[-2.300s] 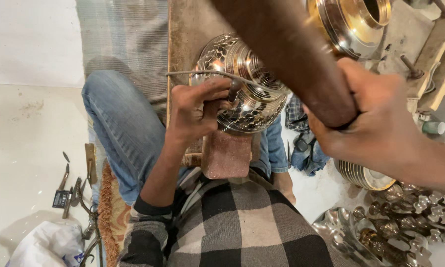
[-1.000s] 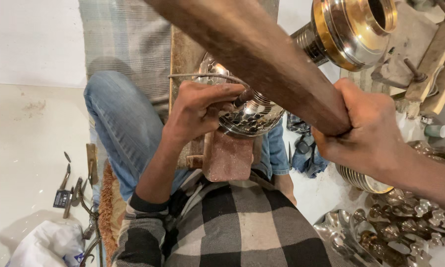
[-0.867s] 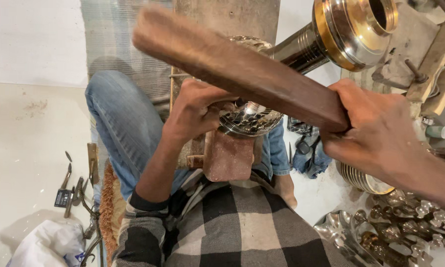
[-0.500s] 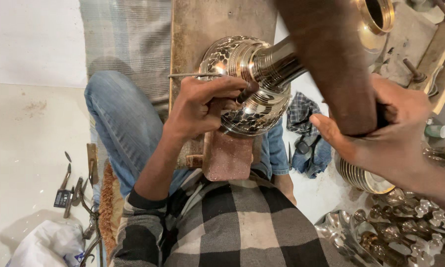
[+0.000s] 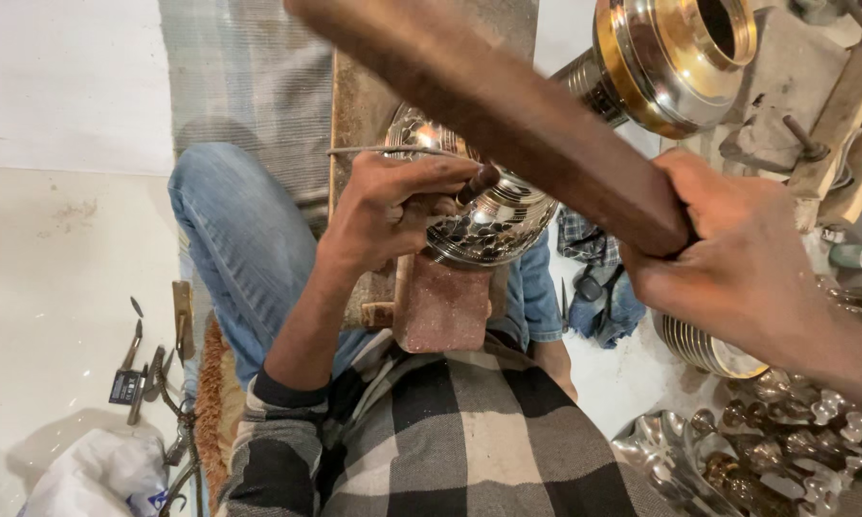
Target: The person sits on the floor with a brass lamp base on their lap, holds a chisel against the decorated metal surface, and repeatedly strikes the chisel with a wooden mallet to work the ornamented area, repositioning the chisel and rotating the vessel as they go.
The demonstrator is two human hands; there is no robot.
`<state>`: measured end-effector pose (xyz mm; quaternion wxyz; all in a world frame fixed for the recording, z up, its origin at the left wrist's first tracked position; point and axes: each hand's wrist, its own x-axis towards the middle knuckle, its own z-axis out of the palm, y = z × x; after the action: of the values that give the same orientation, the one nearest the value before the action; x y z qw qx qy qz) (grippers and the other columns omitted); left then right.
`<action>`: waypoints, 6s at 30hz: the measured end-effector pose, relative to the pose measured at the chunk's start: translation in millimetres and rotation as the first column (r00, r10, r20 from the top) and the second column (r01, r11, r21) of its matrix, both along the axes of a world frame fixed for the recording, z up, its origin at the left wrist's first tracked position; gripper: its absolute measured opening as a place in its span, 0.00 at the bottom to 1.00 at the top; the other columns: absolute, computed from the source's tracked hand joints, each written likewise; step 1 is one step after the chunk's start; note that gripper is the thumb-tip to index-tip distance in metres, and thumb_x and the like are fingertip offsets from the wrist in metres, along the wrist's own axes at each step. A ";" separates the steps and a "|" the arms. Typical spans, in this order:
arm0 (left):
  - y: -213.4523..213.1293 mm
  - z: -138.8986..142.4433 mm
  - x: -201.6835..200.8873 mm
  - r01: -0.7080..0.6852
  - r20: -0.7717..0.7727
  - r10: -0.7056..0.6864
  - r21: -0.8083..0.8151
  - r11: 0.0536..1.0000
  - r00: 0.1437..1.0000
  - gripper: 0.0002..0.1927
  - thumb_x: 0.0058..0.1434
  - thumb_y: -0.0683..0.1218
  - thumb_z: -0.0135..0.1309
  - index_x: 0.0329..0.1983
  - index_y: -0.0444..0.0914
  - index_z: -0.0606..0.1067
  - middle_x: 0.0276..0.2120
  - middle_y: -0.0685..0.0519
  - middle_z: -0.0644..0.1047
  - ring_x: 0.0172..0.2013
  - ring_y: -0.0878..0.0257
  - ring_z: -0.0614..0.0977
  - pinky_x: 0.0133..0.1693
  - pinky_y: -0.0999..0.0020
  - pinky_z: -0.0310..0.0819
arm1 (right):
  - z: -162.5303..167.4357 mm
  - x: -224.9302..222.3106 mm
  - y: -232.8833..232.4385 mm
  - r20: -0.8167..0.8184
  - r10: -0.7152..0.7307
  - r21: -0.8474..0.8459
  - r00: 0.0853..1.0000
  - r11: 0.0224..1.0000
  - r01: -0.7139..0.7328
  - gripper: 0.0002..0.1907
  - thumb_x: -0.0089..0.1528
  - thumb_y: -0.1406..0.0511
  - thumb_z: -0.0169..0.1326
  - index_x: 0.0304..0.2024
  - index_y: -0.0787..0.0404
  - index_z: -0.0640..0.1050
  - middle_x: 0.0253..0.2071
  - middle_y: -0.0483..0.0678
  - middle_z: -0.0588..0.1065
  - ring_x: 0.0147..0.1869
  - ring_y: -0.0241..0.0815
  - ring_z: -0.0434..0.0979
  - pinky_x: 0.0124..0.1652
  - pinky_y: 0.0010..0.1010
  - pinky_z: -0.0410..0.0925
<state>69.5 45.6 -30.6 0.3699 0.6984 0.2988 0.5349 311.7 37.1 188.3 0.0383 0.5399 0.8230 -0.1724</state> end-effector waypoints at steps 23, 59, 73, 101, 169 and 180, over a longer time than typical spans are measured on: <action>-9.3 8.5 5.5 0.085 0.071 -0.087 0.031 0.996 0.994 0.33 0.48 0.24 0.49 0.56 0.37 0.78 0.45 0.47 0.84 0.42 0.58 0.88 0.44 0.67 0.87 | -7.7 19.0 -19.5 -0.087 0.012 0.075 0.996 0.997 -0.005 0.13 0.55 0.70 0.61 0.41 0.67 0.74 0.19 0.47 0.71 0.20 0.37 0.71 0.21 0.31 0.65; 61.3 -6.4 105.0 0.072 0.055 -0.078 0.106 0.992 0.995 0.28 0.56 0.27 0.57 0.61 0.35 0.75 0.39 0.47 0.85 0.37 0.63 0.89 0.38 0.73 0.87 | -112.5 142.5 -36.4 -0.728 -0.180 -0.016 0.661 0.969 0.246 0.12 0.57 0.67 0.68 0.38 0.64 0.78 0.24 0.40 0.75 0.25 0.28 0.73 0.28 0.21 0.68; 43.2 -2.6 107.0 -0.059 0.189 0.067 -0.046 0.997 0.980 0.24 0.60 0.26 0.54 0.58 0.36 0.77 0.43 0.47 0.85 0.41 0.61 0.89 0.43 0.71 0.88 | -41.1 130.8 2.9 -0.542 -0.089 0.042 0.836 0.990 0.133 0.20 0.55 0.65 0.69 0.45 0.68 0.77 0.30 0.46 0.77 0.28 0.31 0.75 0.28 0.23 0.68; 60.8 46.2 82.7 0.204 -0.136 -0.191 0.088 0.975 0.972 0.30 0.52 0.29 0.55 0.58 0.42 0.77 0.37 0.50 0.85 0.33 0.65 0.87 0.32 0.70 0.82 | -127.4 109.8 -60.0 -0.792 -0.176 0.045 0.584 0.938 0.344 0.08 0.58 0.74 0.66 0.37 0.66 0.79 0.27 0.46 0.76 0.26 0.33 0.77 0.29 0.23 0.72; 87.2 76.2 129.4 0.517 -0.509 -0.406 0.092 0.851 0.759 0.23 0.49 0.34 0.57 0.48 0.45 0.82 0.19 0.54 0.79 0.19 0.60 0.80 0.21 0.59 0.67 | -161.9 157.2 -107.9 -0.720 -0.430 0.063 0.545 0.741 0.668 0.08 0.60 0.74 0.64 0.39 0.67 0.78 0.33 0.48 0.78 0.34 0.36 0.78 0.36 0.25 0.72; 89.1 71.4 125.4 0.525 -0.454 -0.422 0.124 0.842 0.784 0.21 0.50 0.34 0.58 0.47 0.44 0.82 0.21 0.55 0.80 0.21 0.64 0.81 0.20 0.64 0.69 | -178.2 155.7 -123.5 -0.816 -0.357 0.062 0.455 0.728 0.683 0.10 0.58 0.77 0.64 0.39 0.66 0.77 0.35 0.48 0.78 0.36 0.36 0.80 0.37 0.24 0.73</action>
<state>194.9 134.8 40.8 0.3333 0.8871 0.1151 0.2979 467.4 -86.5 10.1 -0.4714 0.6413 0.5638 -0.2204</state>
